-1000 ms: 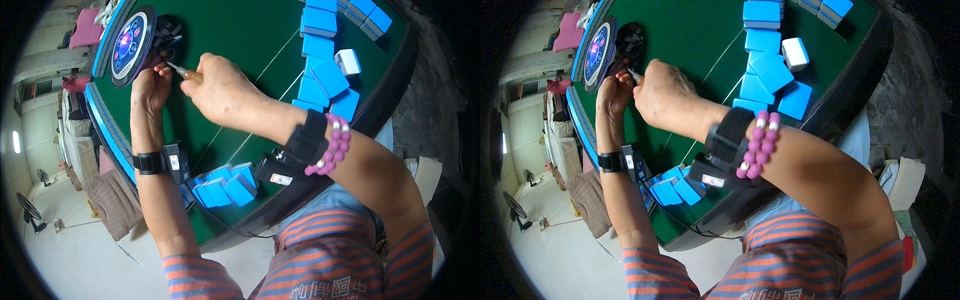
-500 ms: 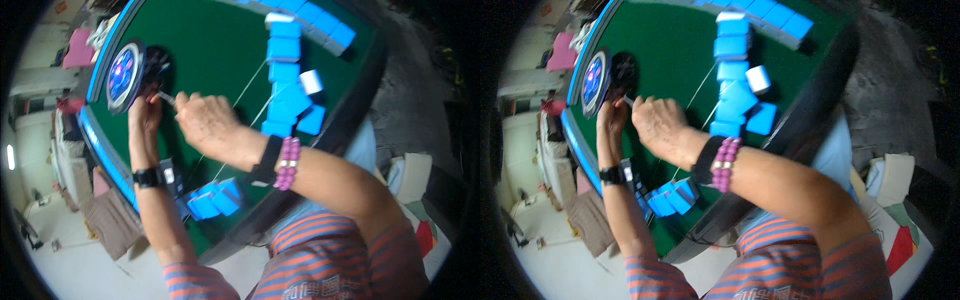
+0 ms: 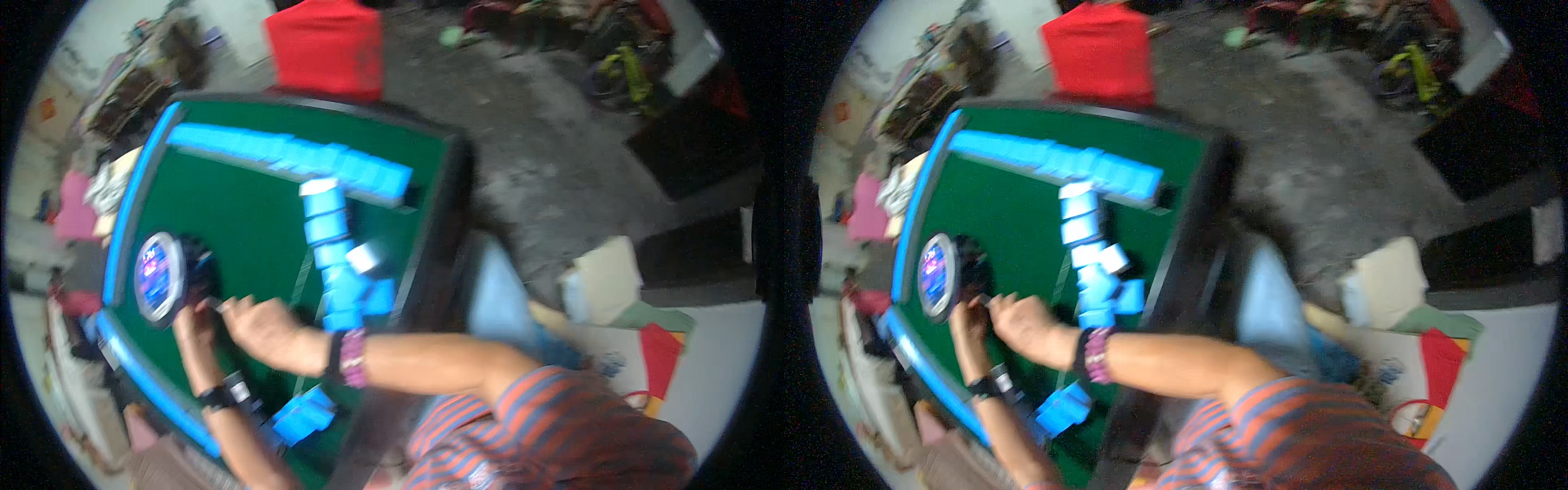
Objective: The person uses a screwdriver to tighten screws on the central component of an automatic mahjong table. They also handle and examine small metal parts from a tray on a nearby table.
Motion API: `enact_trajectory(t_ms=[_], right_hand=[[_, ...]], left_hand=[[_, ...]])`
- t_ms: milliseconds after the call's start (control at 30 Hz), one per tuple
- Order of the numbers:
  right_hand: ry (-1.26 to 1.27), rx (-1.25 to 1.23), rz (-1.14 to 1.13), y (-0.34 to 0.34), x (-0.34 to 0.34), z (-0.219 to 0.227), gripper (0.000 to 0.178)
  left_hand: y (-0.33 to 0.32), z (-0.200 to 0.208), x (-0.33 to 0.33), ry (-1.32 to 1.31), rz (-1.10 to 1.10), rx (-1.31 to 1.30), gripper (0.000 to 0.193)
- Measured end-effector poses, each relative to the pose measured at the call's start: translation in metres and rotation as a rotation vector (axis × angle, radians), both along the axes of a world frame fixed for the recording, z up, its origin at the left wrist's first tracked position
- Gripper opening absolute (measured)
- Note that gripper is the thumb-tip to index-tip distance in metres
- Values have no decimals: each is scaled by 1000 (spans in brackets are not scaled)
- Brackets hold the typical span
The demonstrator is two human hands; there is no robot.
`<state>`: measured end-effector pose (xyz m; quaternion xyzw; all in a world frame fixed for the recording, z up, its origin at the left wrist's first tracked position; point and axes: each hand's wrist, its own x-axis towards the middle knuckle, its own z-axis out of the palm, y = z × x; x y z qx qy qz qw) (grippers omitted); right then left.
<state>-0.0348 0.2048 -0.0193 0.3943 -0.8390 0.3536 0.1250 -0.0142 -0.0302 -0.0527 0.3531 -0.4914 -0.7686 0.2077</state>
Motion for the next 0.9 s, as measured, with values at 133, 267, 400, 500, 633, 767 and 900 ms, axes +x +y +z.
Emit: enact_trajectory(t_ms=[133,267,400,500,633,767,900], right_hand=[[-1026,-346,157,13,-15,16,20],[-2052,-775,342,12,-25,4,21],[-1332,-439,311,9,-17,3,14],[-383,-62,121,19,-12,7,12],[-393,23,88,13,-10,9,18],[-1504,-500,230,1,-29,8,22],[-1873,-601,247,9,-31,11,25]], left_hand=[[39,24,-22,70,-57,77,13],[50,28,-28,48,33,45,9],[26,31,-14,15,56,-19,9],[34,28,-16,-15,57,-25,9],[31,26,-13,38,-35,-12,10],[28,37,5,5,-169,184,18],[44,58,30,269,-246,279,45]])
